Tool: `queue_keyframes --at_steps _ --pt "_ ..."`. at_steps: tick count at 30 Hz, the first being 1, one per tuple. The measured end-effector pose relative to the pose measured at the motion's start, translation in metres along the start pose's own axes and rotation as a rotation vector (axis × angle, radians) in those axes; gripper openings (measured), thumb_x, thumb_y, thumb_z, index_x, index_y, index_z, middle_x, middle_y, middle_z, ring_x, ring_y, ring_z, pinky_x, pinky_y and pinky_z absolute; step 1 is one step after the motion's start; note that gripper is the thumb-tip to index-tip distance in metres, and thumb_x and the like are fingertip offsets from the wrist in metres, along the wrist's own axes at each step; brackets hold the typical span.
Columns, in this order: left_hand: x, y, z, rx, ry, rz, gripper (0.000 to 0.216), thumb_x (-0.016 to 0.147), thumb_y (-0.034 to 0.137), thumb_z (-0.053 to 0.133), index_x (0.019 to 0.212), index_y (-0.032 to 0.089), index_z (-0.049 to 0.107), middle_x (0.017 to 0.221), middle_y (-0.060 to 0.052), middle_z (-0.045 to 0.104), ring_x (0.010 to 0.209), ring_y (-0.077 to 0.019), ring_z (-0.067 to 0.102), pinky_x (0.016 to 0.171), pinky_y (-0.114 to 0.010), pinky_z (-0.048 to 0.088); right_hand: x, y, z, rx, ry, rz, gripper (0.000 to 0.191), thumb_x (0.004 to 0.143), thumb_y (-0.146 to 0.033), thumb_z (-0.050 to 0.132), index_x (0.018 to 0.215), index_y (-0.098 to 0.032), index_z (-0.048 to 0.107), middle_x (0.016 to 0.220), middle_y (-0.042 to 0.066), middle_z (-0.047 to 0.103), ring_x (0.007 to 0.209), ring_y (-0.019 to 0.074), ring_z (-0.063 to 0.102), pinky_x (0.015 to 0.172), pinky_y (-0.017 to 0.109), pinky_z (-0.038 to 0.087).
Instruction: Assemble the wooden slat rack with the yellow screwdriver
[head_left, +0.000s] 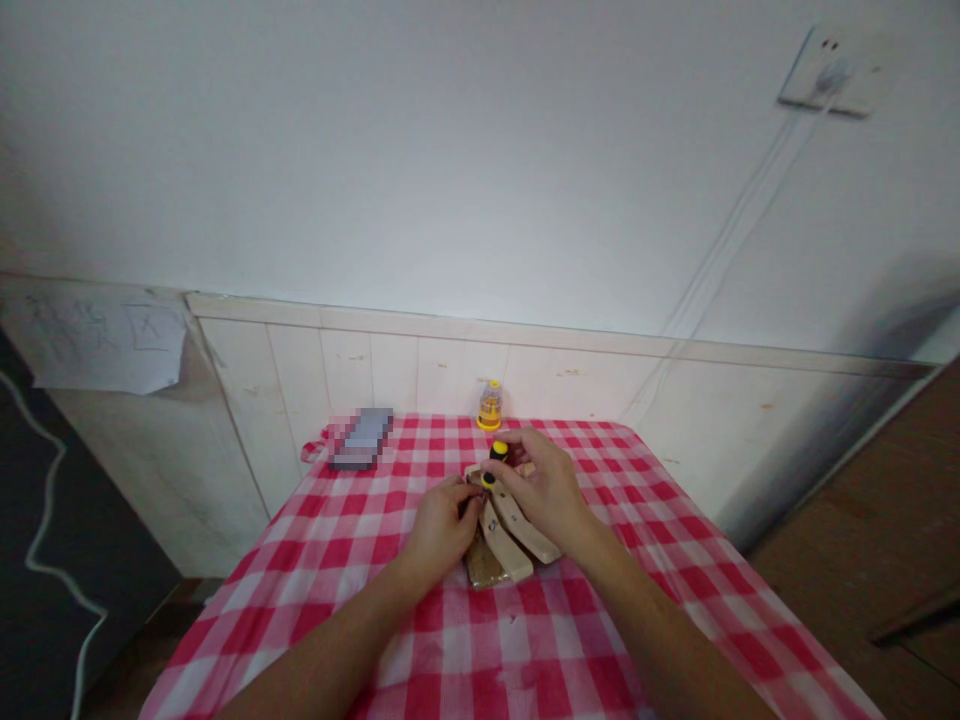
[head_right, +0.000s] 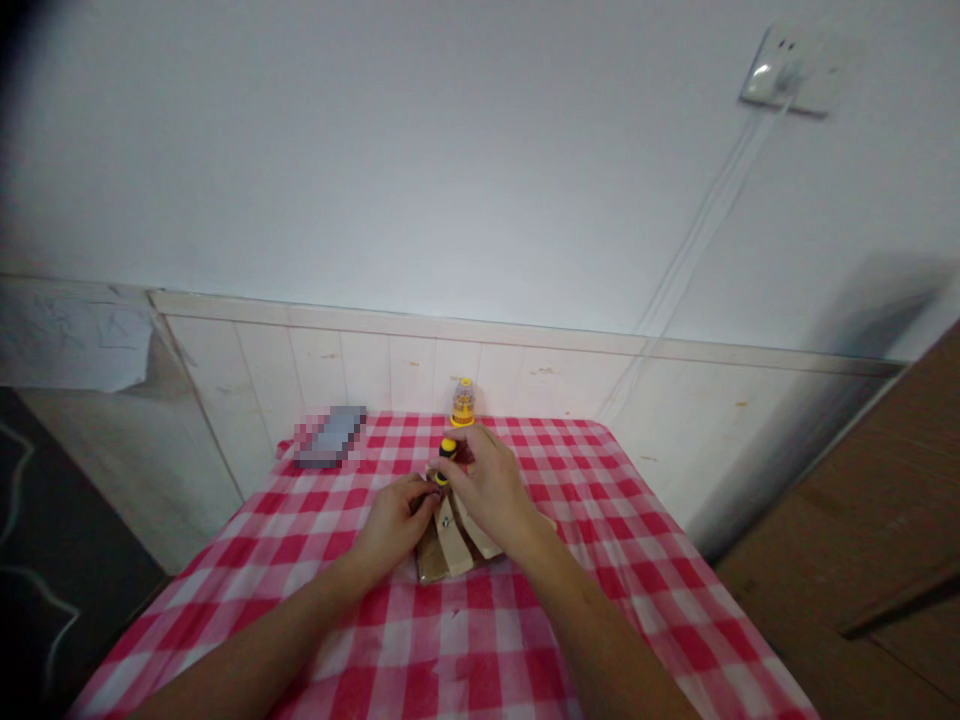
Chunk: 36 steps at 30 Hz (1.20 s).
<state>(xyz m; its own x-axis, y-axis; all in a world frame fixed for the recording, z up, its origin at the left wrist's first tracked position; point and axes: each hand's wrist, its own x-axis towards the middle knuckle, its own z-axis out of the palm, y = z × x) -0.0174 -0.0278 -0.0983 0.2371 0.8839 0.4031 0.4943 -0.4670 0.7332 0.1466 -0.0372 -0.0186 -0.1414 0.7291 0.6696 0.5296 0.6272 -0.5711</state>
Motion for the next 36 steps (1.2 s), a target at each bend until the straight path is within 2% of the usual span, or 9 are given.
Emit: queue_keyframes --at_steps 12,22,27,32,36 --pt "0.000 -0.001 0.001 -0.011 0.004 0.000 0.027 0.093 0.016 0.053 0.090 0.019 0.080 0.087 -0.007 0.075 0.085 -0.0214 0.071 0.078 -0.031 0.052 -0.002 0.001 0.002 0.010 0.012 0.046 0.022 0.082 -0.030 0.082 0.095 -0.023 0.065 0.085 0.001 0.070 0.074 0.0186 0.068 0.067 0.030 0.054" --pt "-0.002 -0.003 -0.002 -0.066 0.058 -0.020 0.030 0.094 0.012 0.048 0.092 0.019 0.077 0.091 -0.008 0.075 0.088 -0.0218 0.070 0.081 -0.032 0.052 -0.001 0.003 0.003 0.030 -0.005 -0.013 0.020 0.089 -0.028 0.074 0.109 -0.025 0.072 0.092 0.003 0.073 0.073 0.0178 0.067 0.069 0.030 0.055" --pt "-0.002 -0.009 -0.002 -0.076 0.084 -0.022 0.029 0.093 0.015 0.047 0.098 0.018 0.076 0.094 -0.008 0.075 0.089 -0.0223 0.070 0.080 -0.033 0.053 0.000 0.003 0.000 0.035 -0.056 -0.054 0.023 0.094 -0.027 0.071 0.116 -0.027 0.075 0.103 0.005 0.076 0.084 0.0184 0.070 0.080 0.032 0.057" --pt "-0.003 -0.012 -0.003 -0.052 0.090 -0.012 0.027 0.093 0.023 0.050 0.093 0.019 0.076 0.089 -0.007 0.074 0.084 -0.0224 0.069 0.077 -0.032 0.052 0.000 0.002 -0.001 0.036 -0.109 -0.079 0.035 0.096 -0.017 0.060 0.128 -0.027 0.072 0.117 0.007 0.076 0.104 0.0203 0.071 0.094 0.036 0.056" --pt "-0.004 -0.012 -0.002 -0.022 0.074 -0.011 0.024 0.091 0.027 0.055 0.087 0.019 0.077 0.086 -0.007 0.074 0.081 -0.0225 0.069 0.073 -0.032 0.052 -0.001 0.001 -0.002 0.050 -0.109 -0.067 0.034 0.097 -0.017 0.059 0.127 -0.026 0.072 0.118 0.007 0.076 0.105 0.0206 0.072 0.092 0.035 0.056"
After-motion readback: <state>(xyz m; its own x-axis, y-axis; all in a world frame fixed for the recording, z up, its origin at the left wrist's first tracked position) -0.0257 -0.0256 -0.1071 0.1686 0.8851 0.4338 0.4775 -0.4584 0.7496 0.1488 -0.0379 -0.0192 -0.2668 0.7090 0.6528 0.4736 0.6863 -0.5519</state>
